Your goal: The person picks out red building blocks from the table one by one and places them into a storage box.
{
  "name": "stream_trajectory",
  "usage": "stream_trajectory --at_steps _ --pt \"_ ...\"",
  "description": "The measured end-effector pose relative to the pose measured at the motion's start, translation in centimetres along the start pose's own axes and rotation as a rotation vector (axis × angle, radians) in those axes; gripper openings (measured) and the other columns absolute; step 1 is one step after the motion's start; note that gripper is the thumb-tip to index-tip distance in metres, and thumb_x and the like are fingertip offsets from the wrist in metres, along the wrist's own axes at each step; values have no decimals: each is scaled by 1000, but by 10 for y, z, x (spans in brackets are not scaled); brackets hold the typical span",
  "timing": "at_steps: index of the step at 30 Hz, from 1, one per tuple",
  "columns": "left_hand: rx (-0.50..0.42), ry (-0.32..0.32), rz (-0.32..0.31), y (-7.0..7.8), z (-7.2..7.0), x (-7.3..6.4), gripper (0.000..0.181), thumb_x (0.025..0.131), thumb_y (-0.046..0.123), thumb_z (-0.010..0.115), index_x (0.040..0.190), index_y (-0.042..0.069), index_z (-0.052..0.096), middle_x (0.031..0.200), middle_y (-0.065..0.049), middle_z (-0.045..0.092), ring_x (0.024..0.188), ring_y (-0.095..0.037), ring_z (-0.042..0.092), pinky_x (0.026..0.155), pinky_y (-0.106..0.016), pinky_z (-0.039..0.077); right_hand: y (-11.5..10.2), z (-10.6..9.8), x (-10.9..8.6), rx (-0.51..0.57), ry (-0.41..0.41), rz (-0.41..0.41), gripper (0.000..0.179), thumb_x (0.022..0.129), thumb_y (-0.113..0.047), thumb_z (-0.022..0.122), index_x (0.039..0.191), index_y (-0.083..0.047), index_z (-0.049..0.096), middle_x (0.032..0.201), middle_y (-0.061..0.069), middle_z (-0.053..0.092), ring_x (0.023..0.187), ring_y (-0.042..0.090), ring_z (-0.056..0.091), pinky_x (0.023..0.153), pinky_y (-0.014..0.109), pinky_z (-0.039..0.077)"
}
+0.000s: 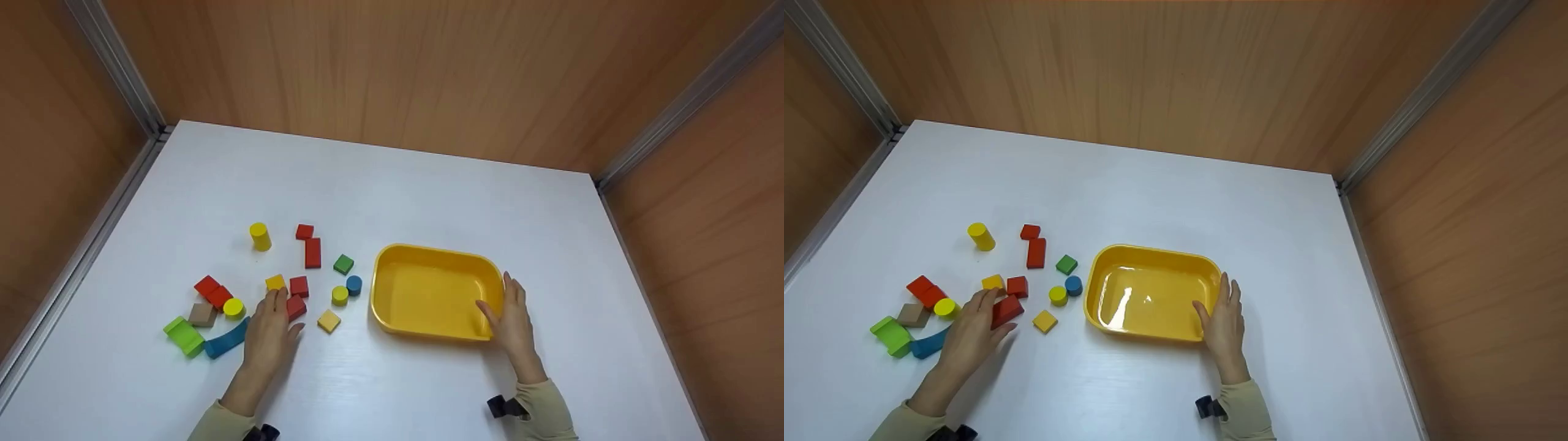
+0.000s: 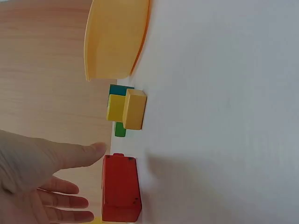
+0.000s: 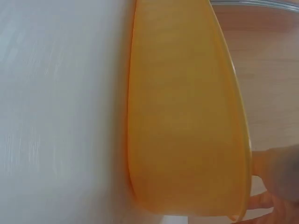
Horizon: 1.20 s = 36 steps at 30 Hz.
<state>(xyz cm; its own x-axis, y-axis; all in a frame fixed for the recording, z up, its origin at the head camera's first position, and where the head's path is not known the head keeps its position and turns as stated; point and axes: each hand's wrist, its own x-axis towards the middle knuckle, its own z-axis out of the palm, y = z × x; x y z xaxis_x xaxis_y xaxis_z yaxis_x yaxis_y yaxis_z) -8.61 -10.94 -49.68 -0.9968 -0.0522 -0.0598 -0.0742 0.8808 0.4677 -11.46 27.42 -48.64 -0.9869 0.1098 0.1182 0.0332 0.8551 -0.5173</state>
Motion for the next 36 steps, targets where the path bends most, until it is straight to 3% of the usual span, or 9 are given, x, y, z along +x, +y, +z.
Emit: stream_trajectory --at_steps 4,13,16,23,36 --pt "-21 -10 -23 0 3 3 71 72 7 72 131 -5 33 127 -25 35 112 -37 38 89 -49 38 4 7 5 17 11 47 74 81 -26 64 136 3 23 127 29 33 104 42 47 81 47 44" --pt "28 54 -18 -30 42 18 71 71 9 74 129 -3 36 123 -18 39 103 -30 43 85 -45 43 7 17 13 3 39 125 61 83 -17 61 131 6 30 106 26 46 86 35 53 69 45 46" --pt "13 49 -22 -31 43 19 70 71 9 73 129 -2 36 120 -18 41 101 -31 44 84 -45 44 7 18 15 -3 37 141 55 84 -12 59 129 7 33 104 28 49 86 37 54 67 46 47" --pt "-50 -12 -53 -12 18 10 60 76 4 68 128 -4 38 121 -20 43 103 -31 45 85 -44 43 8 19 15 -21 34 171 37 84 -2 49 120 8 43 91 22 54 71 30 54 55 42 46" --pt "-116 -41 -84 -11 16 11 56 79 3 64 129 -4 38 122 -21 43 108 -32 44 87 -44 42 7 21 19 -83 -33 247 29 85 -1 45 111 7 40 80 18 52 62 27 53 48 39 43"
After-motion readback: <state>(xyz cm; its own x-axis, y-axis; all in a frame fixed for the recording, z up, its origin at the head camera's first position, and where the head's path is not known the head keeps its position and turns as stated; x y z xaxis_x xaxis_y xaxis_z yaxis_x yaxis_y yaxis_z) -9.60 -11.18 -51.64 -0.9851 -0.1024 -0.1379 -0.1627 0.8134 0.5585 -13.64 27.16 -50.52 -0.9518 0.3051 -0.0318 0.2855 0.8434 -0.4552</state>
